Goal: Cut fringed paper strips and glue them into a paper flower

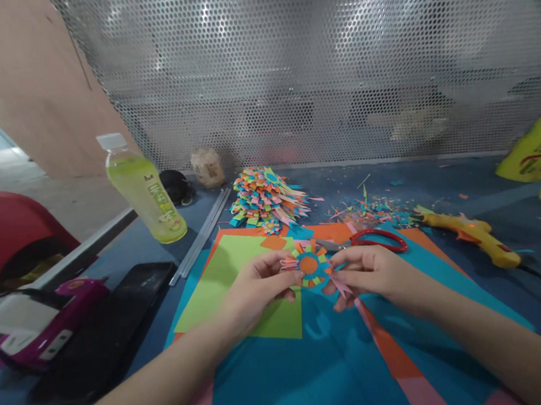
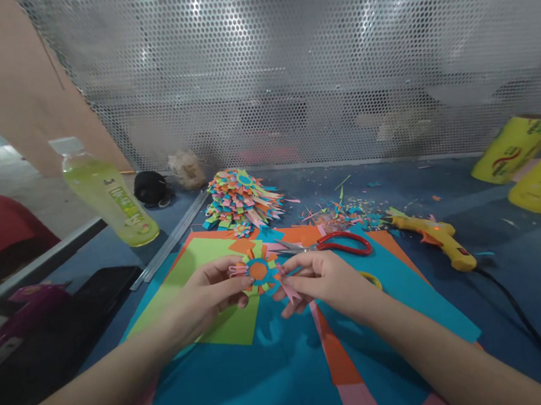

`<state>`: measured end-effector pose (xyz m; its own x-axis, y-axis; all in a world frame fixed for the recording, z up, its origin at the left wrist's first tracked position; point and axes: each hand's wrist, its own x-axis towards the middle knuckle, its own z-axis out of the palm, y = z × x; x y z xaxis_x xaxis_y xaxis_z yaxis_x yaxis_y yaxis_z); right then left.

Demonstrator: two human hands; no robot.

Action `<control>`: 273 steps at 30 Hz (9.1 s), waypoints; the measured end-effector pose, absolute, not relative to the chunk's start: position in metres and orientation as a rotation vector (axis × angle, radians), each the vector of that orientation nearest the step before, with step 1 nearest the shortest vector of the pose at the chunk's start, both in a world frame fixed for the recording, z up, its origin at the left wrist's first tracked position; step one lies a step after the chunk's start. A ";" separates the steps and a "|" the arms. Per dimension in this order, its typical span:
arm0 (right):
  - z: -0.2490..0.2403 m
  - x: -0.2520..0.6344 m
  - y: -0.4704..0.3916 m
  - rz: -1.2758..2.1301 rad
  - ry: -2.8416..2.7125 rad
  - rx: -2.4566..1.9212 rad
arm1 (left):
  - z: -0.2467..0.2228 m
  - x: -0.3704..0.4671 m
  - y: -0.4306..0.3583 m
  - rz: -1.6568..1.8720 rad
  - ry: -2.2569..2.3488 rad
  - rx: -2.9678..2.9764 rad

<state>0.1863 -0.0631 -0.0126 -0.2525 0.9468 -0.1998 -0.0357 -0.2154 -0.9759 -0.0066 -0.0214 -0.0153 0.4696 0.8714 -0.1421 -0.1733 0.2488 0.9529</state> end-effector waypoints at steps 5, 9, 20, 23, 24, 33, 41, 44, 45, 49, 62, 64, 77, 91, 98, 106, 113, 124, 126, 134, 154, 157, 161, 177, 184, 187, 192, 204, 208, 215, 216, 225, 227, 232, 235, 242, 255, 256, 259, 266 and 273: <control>-0.012 0.185 -0.063 1.587 -1.227 -1.211 | -0.014 -0.007 -0.022 0.779 0.780 1.142; -0.011 0.185 -0.064 1.601 -1.217 -1.220 | -0.013 -0.007 -0.023 0.788 0.815 1.125; -0.008 0.186 -0.065 1.591 -1.258 -1.236 | -0.010 -0.007 -0.024 0.807 0.865 1.090; -0.008 0.186 -0.065 1.591 -1.261 -1.228 | -0.010 -0.007 -0.024 0.810 0.860 1.088; -0.008 0.186 -0.065 1.589 -1.263 -1.224 | -0.011 -0.007 -0.024 0.816 0.859 1.082; -0.008 0.185 -0.065 1.587 -1.238 -1.244 | -0.011 -0.007 -0.024 0.829 0.830 1.070; -0.011 0.187 -0.065 1.582 -1.269 -1.217 | -0.012 -0.007 -0.022 0.842 0.789 1.072; -0.011 0.187 -0.064 1.574 -1.271 -1.225 | -0.012 -0.007 -0.022 0.841 0.793 1.077; -0.011 0.187 -0.065 1.575 -1.267 -1.228 | -0.013 -0.007 -0.022 0.839 0.794 1.082; -0.009 0.186 -0.066 1.580 -1.254 -1.234 | -0.015 -0.008 -0.021 0.856 0.800 1.086; -0.009 0.185 -0.065 1.592 -1.248 -1.256 | -0.014 -0.008 -0.021 0.821 0.890 1.107; -0.009 0.185 -0.065 1.598 -1.241 -1.251 | -0.013 -0.008 -0.021 0.821 0.900 1.105; -0.017 0.187 -0.064 1.561 -1.315 -1.173 | -0.014 -0.008 -0.021 0.773 0.888 1.216; -0.025 0.186 -0.061 1.548 -1.352 -1.219 | -0.010 -0.005 -0.024 0.828 0.819 1.052; -0.025 0.188 -0.060 1.535 -1.363 -1.222 | -0.013 -0.007 -0.022 0.818 0.844 1.127; -0.019 0.184 -0.064 1.585 -1.329 -1.193 | -0.018 -0.008 -0.022 0.831 0.867 1.113; -0.016 0.185 -0.067 1.628 -1.400 -1.189 | -0.011 -0.007 -0.025 0.783 0.880 1.143; -0.015 0.184 -0.065 1.564 -1.461 -1.256 | -0.014 -0.008 -0.021 0.754 0.767 1.185; -0.015 0.184 -0.065 1.552 -1.456 -1.290 | -0.011 -0.008 -0.021 0.783 0.762 1.163; -0.015 0.183 -0.064 1.555 -1.386 -1.317 | -0.007 -0.007 -0.022 0.825 0.748 1.122; -0.012 0.181 -0.068 1.610 -1.399 -1.269 | -0.017 -0.008 -0.016 0.820 0.756 1.154; -0.012 0.180 -0.067 1.602 -1.417 -1.274 | -0.017 -0.007 -0.016 0.818 0.793 1.162; -0.013 0.181 -0.067 1.598 -1.406 -1.263 | -0.014 -0.005 -0.018 0.854 0.835 1.101; -0.009 0.183 -0.067 1.518 -1.344 -1.168 | -0.021 -0.006 -0.016 0.826 0.775 1.142; -0.011 0.184 -0.068 1.534 -1.312 -1.080 | -0.022 -0.005 -0.017 0.800 0.824 1.311; -0.010 0.185 -0.067 1.488 -1.355 -1.056 | -0.020 -0.004 -0.017 0.815 0.827 1.316; -0.007 0.188 -0.067 1.383 -1.434 -1.082 | -0.020 -0.003 -0.015 0.888 0.798 1.271; -0.008 0.187 -0.063 1.347 -1.397 -1.180 | -0.013 0.000 -0.020 0.913 0.766 0.951; -0.012 0.186 -0.065 1.465 -1.348 -1.146 | -0.011 -0.001 -0.022 0.890 0.740 0.956; -0.017 0.185 -0.063 1.512 -1.301 -1.231 | -0.010 -0.003 -0.023 0.888 0.750 0.990; -0.017 0.184 -0.062 1.502 -1.293 -1.235 | -0.011 -0.004 -0.023 0.876 0.758 1.005; -0.016 0.186 -0.064 1.471 -1.303 -1.229 | -0.012 -0.005 -0.024 0.898 0.716 1.044; -0.016 0.184 -0.064 1.478 -1.299 -1.233 | -0.011 -0.005 -0.025 0.908 0.742 1.016; -0.016 0.180 -0.065 1.537 -1.293 -1.240 | -0.013 -0.004 -0.026 0.879 0.714 1.001; -0.017 0.179 -0.067 1.538 -1.311 -1.228 | -0.015 -0.005 -0.024 0.839 0.711 1.027; -0.022 0.182 -0.068 1.589 -1.311 -1.167 | -0.016 -0.004 -0.023 0.840 0.760 1.040; -0.018 0.181 -0.068 1.617 -1.328 -1.163 | -0.014 -0.004 -0.024 0.832 0.742 1.317; -0.019 0.181 -0.068 1.623 -1.334 -1.157 | -0.013 -0.004 -0.025 0.826 0.748 1.346; -0.021 0.181 -0.068 1.631 -1.353 -1.151 | -0.012 -0.004 -0.025 0.806 0.766 1.395; -0.018 0.179 -0.068 1.617 -1.323 -1.166 | -0.015 -0.005 -0.024 0.808 0.751 1.406; -0.017 0.180 -0.067 1.565 -1.273 -1.188 | -0.014 -0.005 -0.025 0.775 0.771 1.439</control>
<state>0.1795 -0.0666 -0.0166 -0.2599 0.9477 -0.1852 -0.0119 -0.1949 -0.9808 -0.0054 -0.0247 -0.0141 0.5483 0.8363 0.0066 0.0025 -0.0095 1.0000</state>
